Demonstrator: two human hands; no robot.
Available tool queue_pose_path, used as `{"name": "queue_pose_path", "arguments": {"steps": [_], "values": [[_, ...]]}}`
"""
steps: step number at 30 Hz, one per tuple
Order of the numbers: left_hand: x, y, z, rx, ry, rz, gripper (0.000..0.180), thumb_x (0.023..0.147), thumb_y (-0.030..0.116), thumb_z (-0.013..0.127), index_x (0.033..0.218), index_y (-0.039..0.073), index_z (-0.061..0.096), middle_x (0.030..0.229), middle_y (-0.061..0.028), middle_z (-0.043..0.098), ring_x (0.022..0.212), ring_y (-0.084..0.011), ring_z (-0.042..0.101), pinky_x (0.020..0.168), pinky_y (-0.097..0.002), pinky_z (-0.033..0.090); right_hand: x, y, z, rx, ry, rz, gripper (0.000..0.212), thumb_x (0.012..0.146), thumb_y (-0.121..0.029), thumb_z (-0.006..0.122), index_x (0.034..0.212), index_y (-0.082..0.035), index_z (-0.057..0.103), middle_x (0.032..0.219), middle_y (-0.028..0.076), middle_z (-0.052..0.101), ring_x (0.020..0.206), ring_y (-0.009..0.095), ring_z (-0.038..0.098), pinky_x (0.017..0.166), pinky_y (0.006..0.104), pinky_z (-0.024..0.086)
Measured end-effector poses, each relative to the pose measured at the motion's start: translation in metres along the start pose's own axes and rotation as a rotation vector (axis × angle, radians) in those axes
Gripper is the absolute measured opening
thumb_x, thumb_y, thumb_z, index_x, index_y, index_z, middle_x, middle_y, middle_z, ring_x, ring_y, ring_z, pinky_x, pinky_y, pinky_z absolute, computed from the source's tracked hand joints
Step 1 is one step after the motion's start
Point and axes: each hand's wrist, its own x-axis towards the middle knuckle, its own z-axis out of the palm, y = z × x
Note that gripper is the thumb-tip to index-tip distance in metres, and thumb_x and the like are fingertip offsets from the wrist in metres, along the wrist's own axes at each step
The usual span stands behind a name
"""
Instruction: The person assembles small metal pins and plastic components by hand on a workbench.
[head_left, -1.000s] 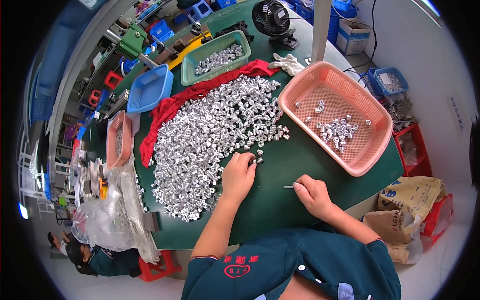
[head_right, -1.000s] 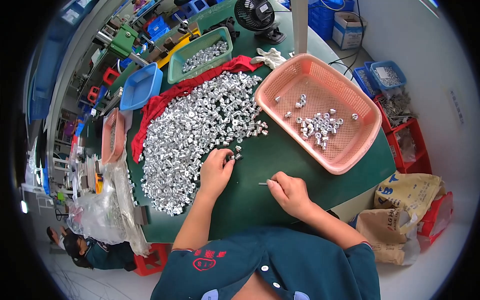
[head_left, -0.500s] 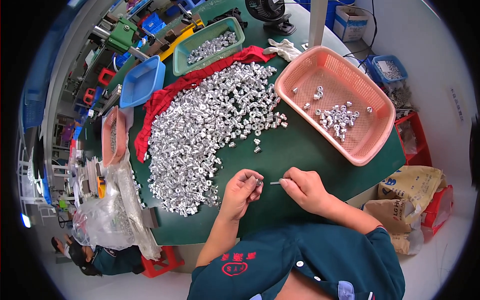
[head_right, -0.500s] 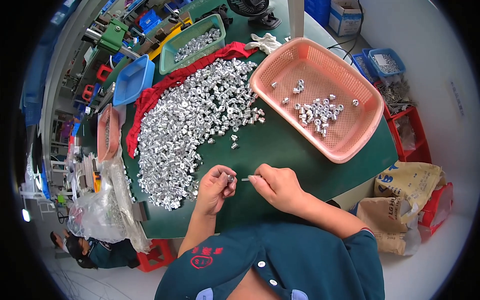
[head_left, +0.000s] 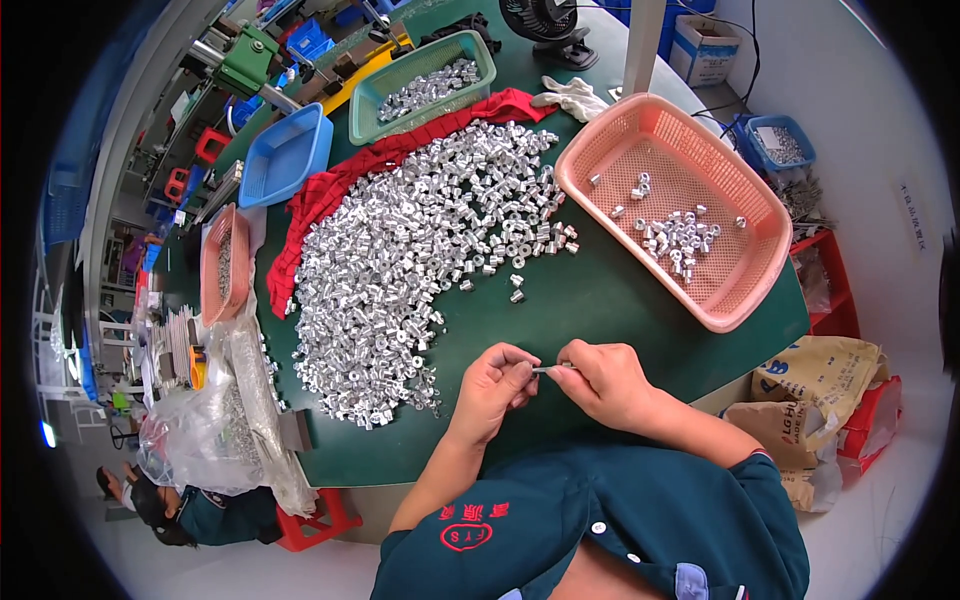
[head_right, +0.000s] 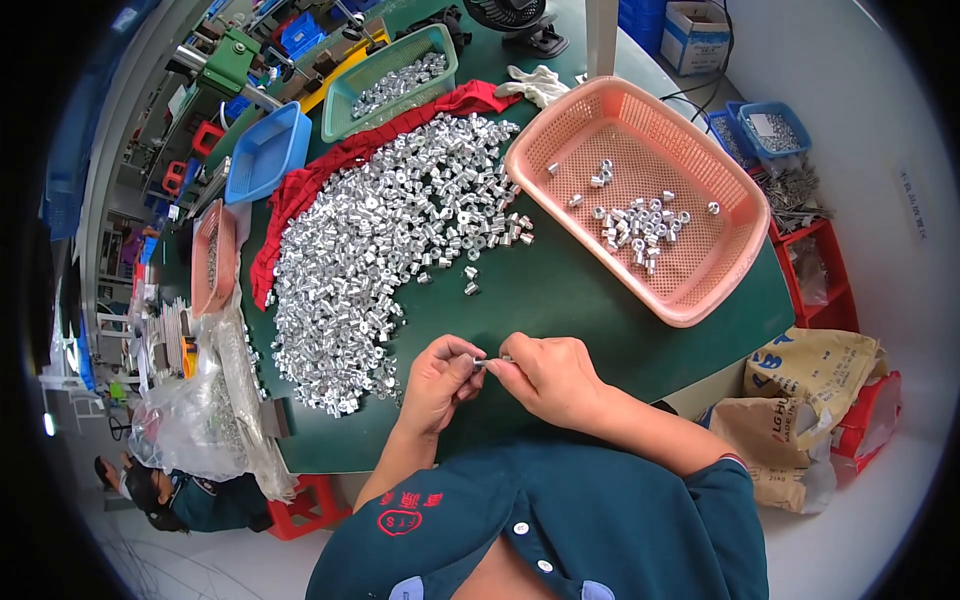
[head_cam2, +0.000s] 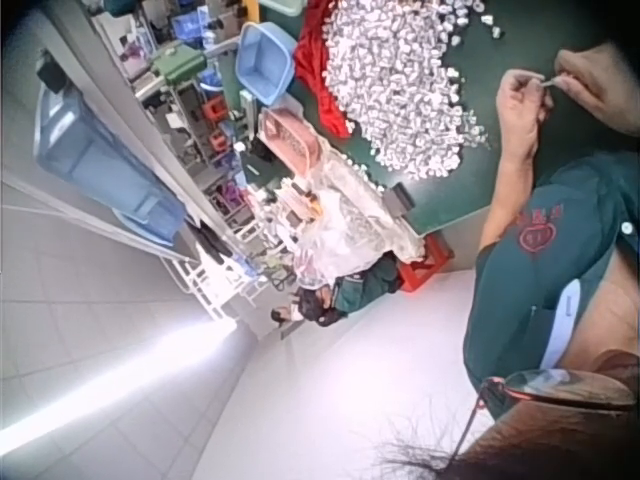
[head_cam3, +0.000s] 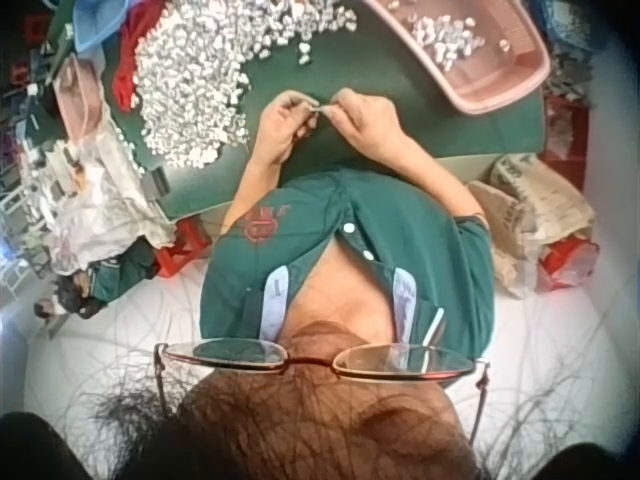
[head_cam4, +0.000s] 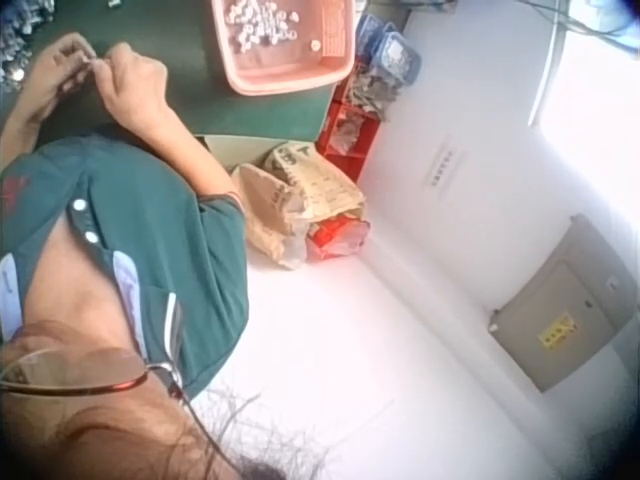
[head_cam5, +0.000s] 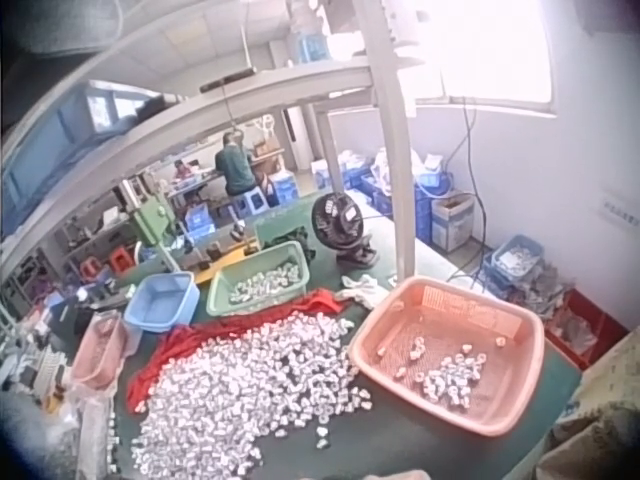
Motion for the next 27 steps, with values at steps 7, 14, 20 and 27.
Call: {"name": "queue_pose_path", "arguments": {"steps": [7,14,20,27], "values": [[-0.002,-0.007,0.013,0.194,-0.040,0.239,0.016,0.087,0.006,0.064,0.101,0.003,0.058,0.083,-0.0030,0.060,0.072,-0.0052,0.054,0.060,-0.0183,0.042,-0.002,-0.001,0.004,0.067,-0.097,0.114,0.025,0.093,-0.023,0.053,0.079,-0.002,0.054,0.059,0.013,0.056,0.053,0.028,0.058,0.050,0.0354,0.045],[-0.001,-0.004,0.009,0.425,0.131,0.261,0.013,0.086,0.006,0.062,0.098,0.002,0.057,0.079,-0.0048,0.059,0.064,-0.0044,0.050,0.056,-0.0177,0.039,0.001,0.004,-0.010,0.434,-0.106,0.497,0.033,0.095,-0.027,0.052,0.075,0.000,0.055,0.055,0.003,0.052,0.051,0.010,0.049,0.049,0.0294,0.041],[0.022,0.024,-0.013,-0.303,0.130,-0.010,0.008,0.092,0.009,0.046,0.093,0.003,0.050,0.075,-0.0106,0.057,0.048,-0.0080,0.046,0.038,-0.0205,0.030,-0.009,0.029,-0.011,0.391,0.034,0.474,0.029,0.093,-0.023,0.052,0.076,0.000,0.054,0.054,0.004,0.051,0.049,0.012,0.048,0.048,0.0288,0.039],[0.059,0.007,-0.019,0.676,0.360,0.286,0.020,0.082,0.018,0.068,0.096,0.007,0.059,0.076,-0.0074,0.062,0.055,-0.0162,0.055,0.049,-0.0259,0.041,-0.012,0.026,-0.009,0.396,0.058,0.442,0.026,0.093,-0.021,0.054,0.077,0.000,0.054,0.054,0.006,0.051,0.049,0.013,0.050,0.048,0.0293,0.039]]}}
